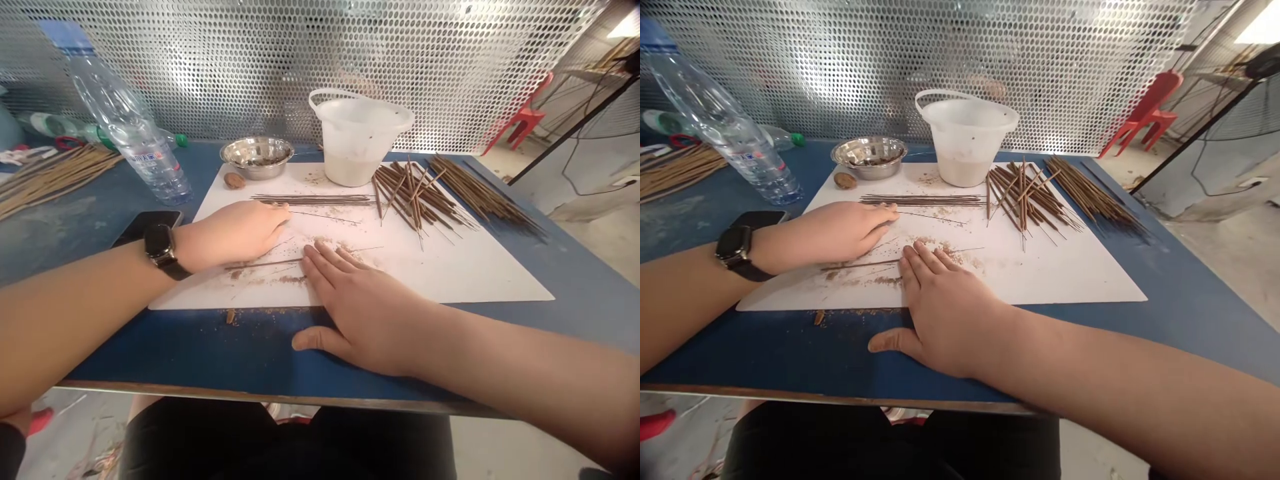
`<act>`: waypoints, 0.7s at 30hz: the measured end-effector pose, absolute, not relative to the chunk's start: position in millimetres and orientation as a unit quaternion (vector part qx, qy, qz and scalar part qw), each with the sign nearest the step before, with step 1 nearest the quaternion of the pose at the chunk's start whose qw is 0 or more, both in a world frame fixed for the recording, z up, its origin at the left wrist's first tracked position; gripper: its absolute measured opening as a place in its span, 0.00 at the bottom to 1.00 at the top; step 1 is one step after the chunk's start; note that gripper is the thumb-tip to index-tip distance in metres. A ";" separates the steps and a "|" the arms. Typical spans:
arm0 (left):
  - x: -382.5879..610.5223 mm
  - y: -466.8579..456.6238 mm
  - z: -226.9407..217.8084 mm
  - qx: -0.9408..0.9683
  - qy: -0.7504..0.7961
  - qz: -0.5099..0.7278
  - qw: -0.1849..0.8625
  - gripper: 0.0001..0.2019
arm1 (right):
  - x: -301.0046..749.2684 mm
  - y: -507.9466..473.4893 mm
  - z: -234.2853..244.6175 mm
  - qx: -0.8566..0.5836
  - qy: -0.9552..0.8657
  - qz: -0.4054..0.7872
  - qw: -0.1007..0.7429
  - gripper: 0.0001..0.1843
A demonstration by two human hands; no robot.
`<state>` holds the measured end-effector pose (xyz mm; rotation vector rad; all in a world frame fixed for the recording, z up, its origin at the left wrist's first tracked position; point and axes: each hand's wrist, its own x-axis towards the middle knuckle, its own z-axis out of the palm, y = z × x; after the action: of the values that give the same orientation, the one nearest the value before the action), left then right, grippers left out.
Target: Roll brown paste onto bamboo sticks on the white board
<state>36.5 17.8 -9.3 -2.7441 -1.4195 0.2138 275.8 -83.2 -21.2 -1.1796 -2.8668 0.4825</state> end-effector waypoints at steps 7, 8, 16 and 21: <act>33.3 20.9 -11.5 -0.885 -0.460 0.073 0.026 0.28 | 275.1 -65.6 -22.9 -0.357 -0.922 0.149 0.020 0.65; 32.8 21.3 -11.7 -0.885 -0.459 0.071 0.027 0.28 | 274.7 -66.0 -23.2 -0.356 -0.922 0.150 0.024 0.65; 30.0 22.2 -13.8 -0.892 -0.449 0.044 0.022 0.27 | 273.9 -81.7 -27.5 -0.395 -0.909 0.129 0.019 0.67; 31.1 21.6 -12.6 -0.893 -0.447 0.049 0.019 0.27 | 272.2 -77.5 -23.9 -0.417 -0.901 0.119 0.011 0.64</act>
<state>31.1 21.6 -12.6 -2.7714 -1.3883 0.1509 272.2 -77.5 -23.9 -1.2994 -2.8117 0.3709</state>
